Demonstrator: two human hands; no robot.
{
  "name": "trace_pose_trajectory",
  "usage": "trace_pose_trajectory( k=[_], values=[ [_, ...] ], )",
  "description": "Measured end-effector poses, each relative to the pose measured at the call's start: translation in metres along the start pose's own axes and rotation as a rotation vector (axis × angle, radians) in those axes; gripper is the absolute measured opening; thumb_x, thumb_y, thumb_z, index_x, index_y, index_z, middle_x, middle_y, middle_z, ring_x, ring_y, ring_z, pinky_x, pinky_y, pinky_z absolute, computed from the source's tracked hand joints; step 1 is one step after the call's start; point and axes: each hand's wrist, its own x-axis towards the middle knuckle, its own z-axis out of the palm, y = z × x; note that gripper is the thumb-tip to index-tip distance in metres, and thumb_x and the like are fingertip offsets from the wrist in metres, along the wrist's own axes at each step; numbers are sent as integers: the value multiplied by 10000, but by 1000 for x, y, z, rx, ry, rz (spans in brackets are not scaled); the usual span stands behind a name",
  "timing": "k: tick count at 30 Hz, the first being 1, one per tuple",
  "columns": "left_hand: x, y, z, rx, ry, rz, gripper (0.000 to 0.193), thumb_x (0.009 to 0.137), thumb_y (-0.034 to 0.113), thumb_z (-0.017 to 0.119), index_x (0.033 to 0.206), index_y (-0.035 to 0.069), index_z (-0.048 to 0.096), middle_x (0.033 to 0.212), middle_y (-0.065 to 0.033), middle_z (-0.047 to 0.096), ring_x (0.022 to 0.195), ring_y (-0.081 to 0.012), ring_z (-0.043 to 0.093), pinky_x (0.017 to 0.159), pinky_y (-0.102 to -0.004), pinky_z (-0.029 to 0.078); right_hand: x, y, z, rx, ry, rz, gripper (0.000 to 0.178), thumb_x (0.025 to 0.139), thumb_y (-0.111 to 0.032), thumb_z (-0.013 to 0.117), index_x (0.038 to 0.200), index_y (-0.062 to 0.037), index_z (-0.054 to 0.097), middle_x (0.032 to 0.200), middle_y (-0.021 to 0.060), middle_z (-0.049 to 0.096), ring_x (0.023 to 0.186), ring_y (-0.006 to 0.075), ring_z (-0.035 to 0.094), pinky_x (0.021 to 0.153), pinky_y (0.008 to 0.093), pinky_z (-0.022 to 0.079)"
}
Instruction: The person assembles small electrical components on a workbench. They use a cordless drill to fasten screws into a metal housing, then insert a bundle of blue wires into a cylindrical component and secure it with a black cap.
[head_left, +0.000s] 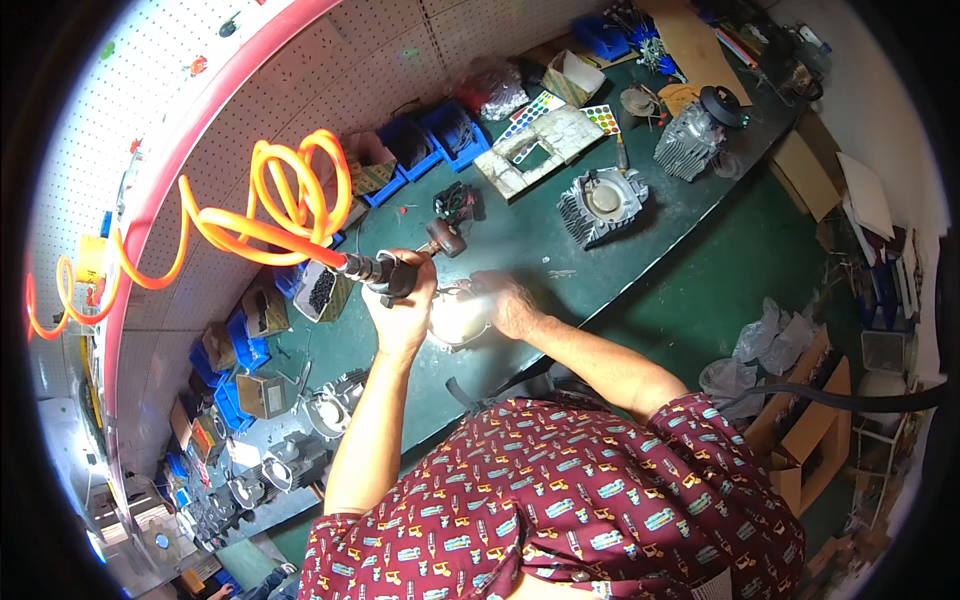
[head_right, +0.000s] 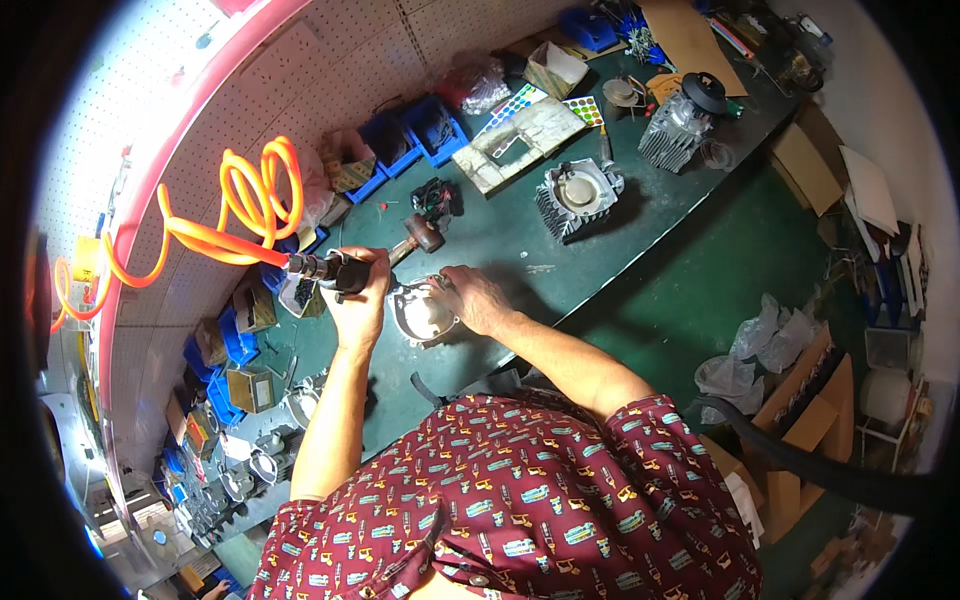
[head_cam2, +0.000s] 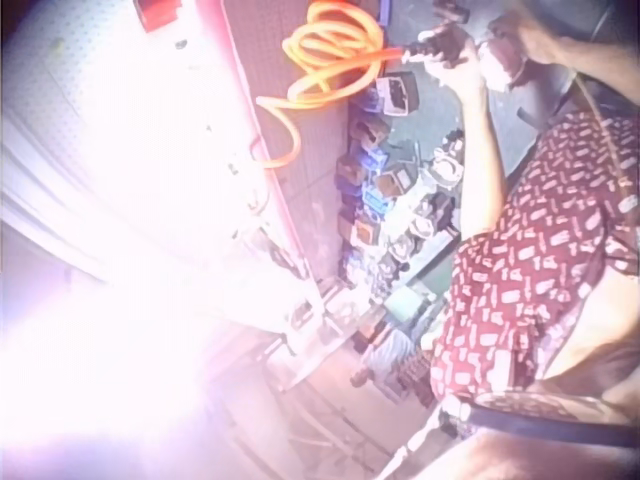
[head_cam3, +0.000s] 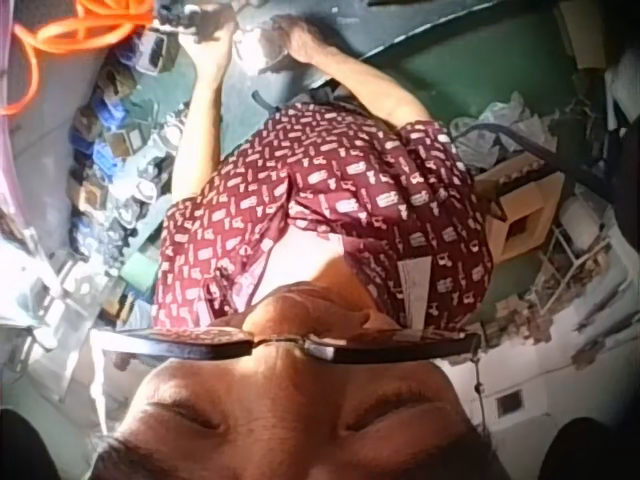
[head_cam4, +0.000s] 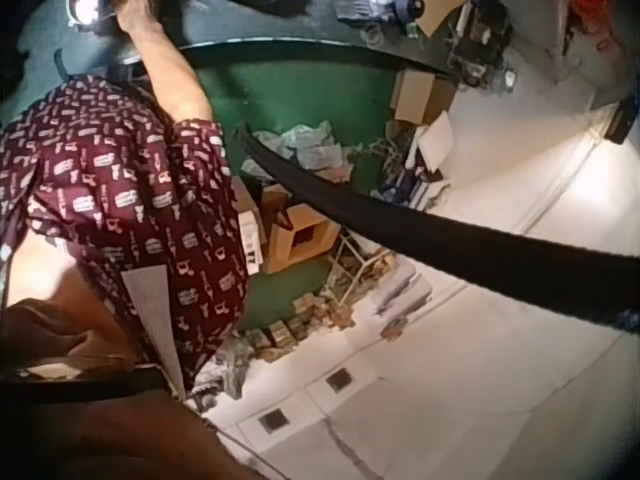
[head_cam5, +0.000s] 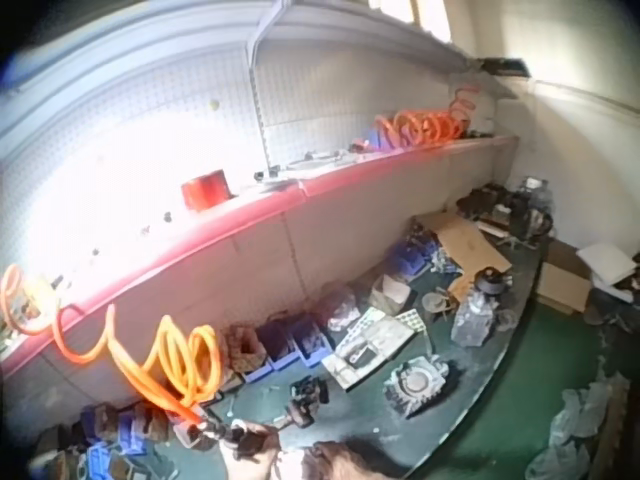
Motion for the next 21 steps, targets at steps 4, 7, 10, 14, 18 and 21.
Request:
trace_pose_trajectory(
  k=[4, 7, 10, 14, 18, 21],
  values=[
    [0, -4, -1, 43, -79, 16, 182, 828, -84, 707, 954, 13, 619, 874, -22, 638, 796, -104, 607, 730, -260, 509, -4, 15, 10, 272, -15, 49, 521, 984, -468, 573, 1253, -21, 586, 1241, 222, 619, 1150, 395, 590, 992, 461, 473],
    [-6, -7, 5, -127, -56, -45, 221, 816, -102, 693, 998, -1, 618, 961, -69, 676, 909, -158, 652, 866, -307, 524, -4, 53, 33, 184, 1, 75, 543, 989, -486, 557, 1324, -59, 548, 1326, 216, 572, 1228, 390, 548, 1050, 465, 442],
    [-9, -4, -3, -106, 3, 7, 264, 801, -108, 685, 1036, -7, 620, 1080, -123, 689, 1031, -224, 663, 987, -375, 500, -2, 15, 8, -96, -75, 131, 542, 990, -492, 557, 1364, -100, 526, 1388, 190, 538, 1302, 378, 507, 1088, 466, 425],
    [-15, 4, -13, -145, 108, 14, 279, 814, -84, 680, 1072, -7, 605, 1083, -138, 691, 1006, -213, 666, 946, -369, 528, -3, -7, -9, -95, -106, 100, 530, 994, -432, 573, 1403, -105, 495, 1406, 177, 531, 1312, 385, 496, 1101, 476, 418],
    [-8, 36, -9, -171, 220, 103, 284, 823, -62, 675, 1089, -2, 596, 1060, -147, 688, 976, -209, 665, 914, -369, 532, 7, 1, -24, -71, -188, 114, 598, 997, -454, 546, 1454, -84, 440, 1449, 202, 490, 1353, 398, 451, 1133, 482, 378],
    [-2, 52, 0, -175, 222, 169, 285, 855, -58, 660, 1118, 17, 581, 1054, -126, 663, 1024, -250, 659, 1000, -435, 514, 12, 9, -37, -70, -237, 53, 676, 976, -498, 557, 1473, -62, 414, 1467, 221, 468, 1378, 408, 420, 1155, 481, 346]
  ],
)
